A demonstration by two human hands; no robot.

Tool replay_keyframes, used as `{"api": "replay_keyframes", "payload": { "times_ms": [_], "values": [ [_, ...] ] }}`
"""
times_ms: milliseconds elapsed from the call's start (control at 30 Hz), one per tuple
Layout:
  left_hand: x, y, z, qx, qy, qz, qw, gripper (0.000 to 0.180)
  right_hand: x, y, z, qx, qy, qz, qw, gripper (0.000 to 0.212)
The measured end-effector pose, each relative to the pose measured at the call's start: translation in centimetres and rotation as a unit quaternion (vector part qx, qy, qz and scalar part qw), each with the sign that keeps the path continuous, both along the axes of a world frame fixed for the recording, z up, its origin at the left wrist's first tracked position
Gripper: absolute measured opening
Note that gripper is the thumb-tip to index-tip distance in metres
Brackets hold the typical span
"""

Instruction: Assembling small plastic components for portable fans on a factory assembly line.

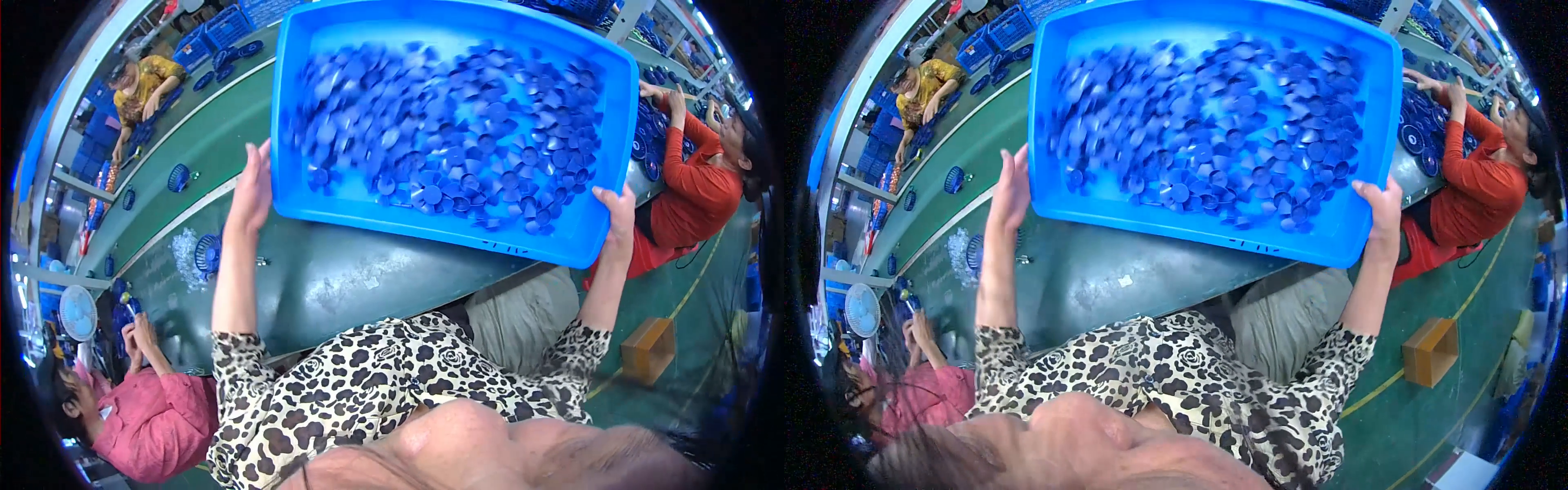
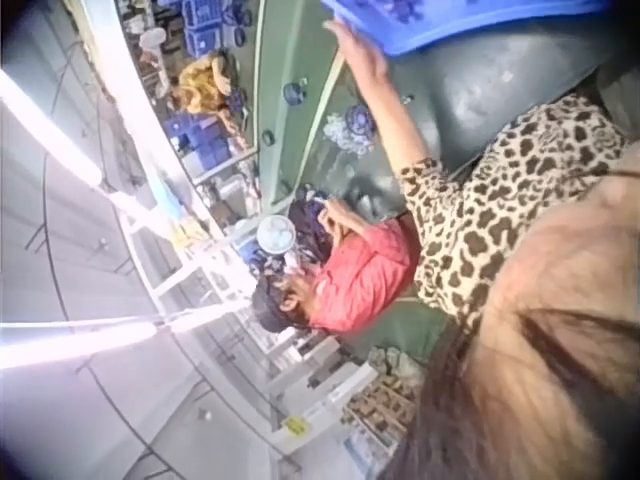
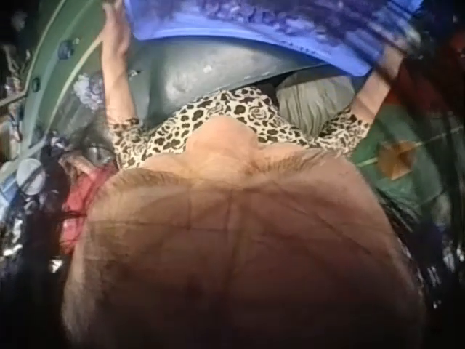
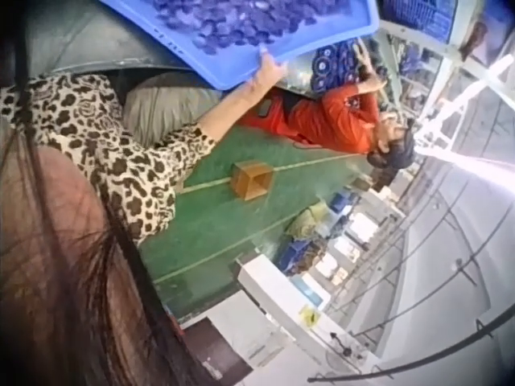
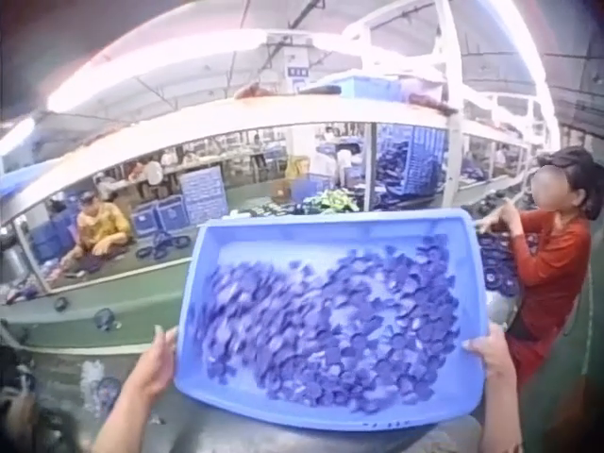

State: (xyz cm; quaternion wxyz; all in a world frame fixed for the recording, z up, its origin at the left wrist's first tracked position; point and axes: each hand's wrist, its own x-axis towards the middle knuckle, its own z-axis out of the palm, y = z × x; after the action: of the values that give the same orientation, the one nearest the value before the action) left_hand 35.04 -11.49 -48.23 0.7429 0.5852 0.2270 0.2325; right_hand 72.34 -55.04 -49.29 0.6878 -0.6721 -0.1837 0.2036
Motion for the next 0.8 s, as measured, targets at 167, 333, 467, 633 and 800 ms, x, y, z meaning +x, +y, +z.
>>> {"api": "replay_keyframes", "payload": {
  "times_ms": [167, 333, 467, 633, 800],
  "values": [
    [-18.7, -0.9, -3.9, 0.058, -0.106, 0.335, 0.935, 0.078, -3.0, 26.0, 5.7, 0.035, -0.127, 0.214, 0.968, 0.034],
    [-23.1, -3.4, -6.5, 0.072, -0.193, 0.508, 0.836, 0.057, -6.9, 34.7, 5.1, 0.057, -0.396, 0.129, 0.907, 0.021],
    [-21.9, -3.2, -7.8, 0.065, -0.264, 0.529, 0.804, 0.056, -8.8, 36.9, 4.4, 0.146, -0.436, -0.025, 0.887, 0.023],
    [-20.6, -3.0, -8.4, 0.082, -0.274, 0.56, 0.777, 0.048, -9.4, 38.8, 5.0, 0.21, -0.385, -0.085, 0.895, 0.025],
    [-21.4, -3.2, -8.3, 0.097, -0.278, 0.571, 0.766, 0.046, -9.8, 39.1, 4.5, 0.207, -0.376, -0.085, 0.899, 0.023]
  ]
}}
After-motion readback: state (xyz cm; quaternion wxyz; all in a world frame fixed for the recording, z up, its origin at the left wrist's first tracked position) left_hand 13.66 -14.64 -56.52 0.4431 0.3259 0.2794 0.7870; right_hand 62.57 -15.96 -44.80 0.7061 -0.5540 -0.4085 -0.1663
